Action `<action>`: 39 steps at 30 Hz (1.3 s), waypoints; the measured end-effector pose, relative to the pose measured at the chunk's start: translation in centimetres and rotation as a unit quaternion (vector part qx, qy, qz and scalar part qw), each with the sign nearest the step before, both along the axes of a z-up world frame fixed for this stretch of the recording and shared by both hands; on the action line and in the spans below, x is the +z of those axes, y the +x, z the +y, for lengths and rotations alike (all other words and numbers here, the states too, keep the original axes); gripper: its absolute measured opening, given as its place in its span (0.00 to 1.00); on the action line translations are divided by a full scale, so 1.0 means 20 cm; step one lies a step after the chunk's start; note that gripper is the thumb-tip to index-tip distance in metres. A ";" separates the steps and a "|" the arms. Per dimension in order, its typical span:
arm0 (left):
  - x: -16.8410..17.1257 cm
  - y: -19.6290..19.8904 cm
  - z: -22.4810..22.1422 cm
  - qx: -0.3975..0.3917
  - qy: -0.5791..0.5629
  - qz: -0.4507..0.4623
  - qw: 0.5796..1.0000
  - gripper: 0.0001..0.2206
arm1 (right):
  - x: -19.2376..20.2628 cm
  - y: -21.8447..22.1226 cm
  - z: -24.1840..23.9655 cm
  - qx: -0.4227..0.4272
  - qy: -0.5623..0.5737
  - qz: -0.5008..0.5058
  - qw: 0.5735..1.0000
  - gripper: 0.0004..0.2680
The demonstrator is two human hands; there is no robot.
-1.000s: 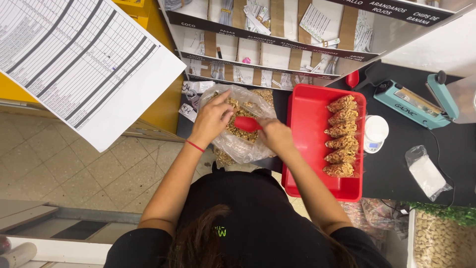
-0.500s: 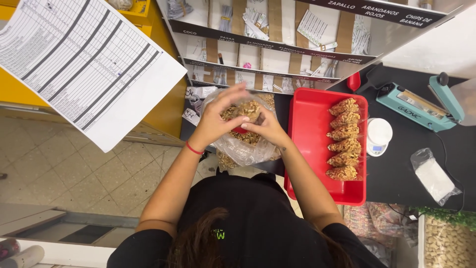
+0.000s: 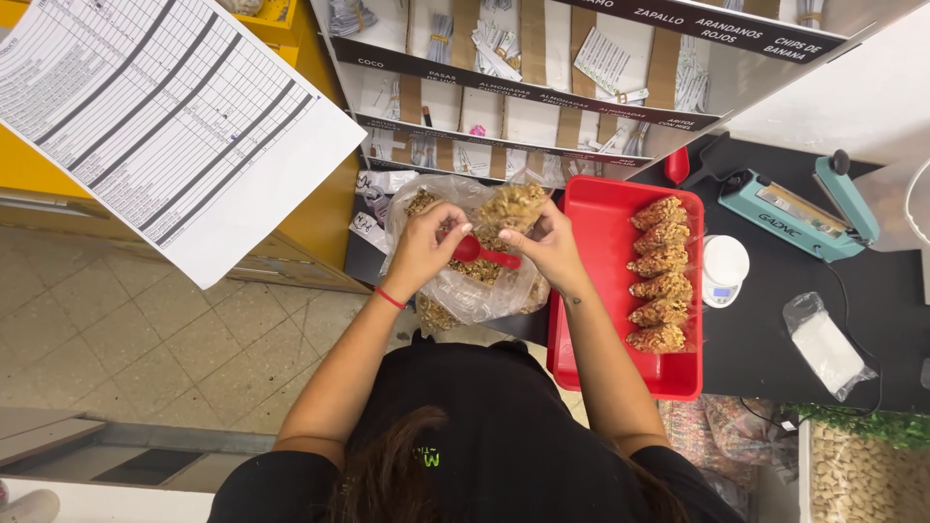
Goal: The person scoops granola from a bulk bag into small clear plastic bags using a red scoop. They weigh each bag on a digital scale, adjust the contents, and place the filled bags into a red tray. The process is repeated for multiple bags.
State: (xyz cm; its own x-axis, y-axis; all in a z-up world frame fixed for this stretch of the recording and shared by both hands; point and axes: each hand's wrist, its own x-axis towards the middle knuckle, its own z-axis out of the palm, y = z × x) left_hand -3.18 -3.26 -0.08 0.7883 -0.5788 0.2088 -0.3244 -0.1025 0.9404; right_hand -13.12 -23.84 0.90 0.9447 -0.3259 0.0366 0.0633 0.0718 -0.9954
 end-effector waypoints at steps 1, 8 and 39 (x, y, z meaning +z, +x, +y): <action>-0.01 -0.01 0.00 0.000 -0.001 0.001 1.000 0.02 | 0.03 0.00 0.02 0.000 -0.001 0.001 1.000 0.19; -0.04 -0.07 -0.09 -0.073 -0.144 0.199 0.966 0.36 | 0.15 -0.02 0.10 -0.012 -0.044 -0.013 0.999 0.21; -0.13 -0.15 -0.23 -0.020 -0.470 0.528 0.706 0.15 | 0.24 -0.06 0.23 -0.029 -0.077 -0.035 0.996 0.24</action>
State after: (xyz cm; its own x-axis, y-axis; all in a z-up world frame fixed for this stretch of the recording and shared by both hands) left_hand -6.21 -7.80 -2.74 0.7789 -0.6016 -0.1774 0.6247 0.7187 0.3055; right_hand -14.28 -19.19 5.71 0.9180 -0.3650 0.1552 0.1322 -0.0874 -0.9874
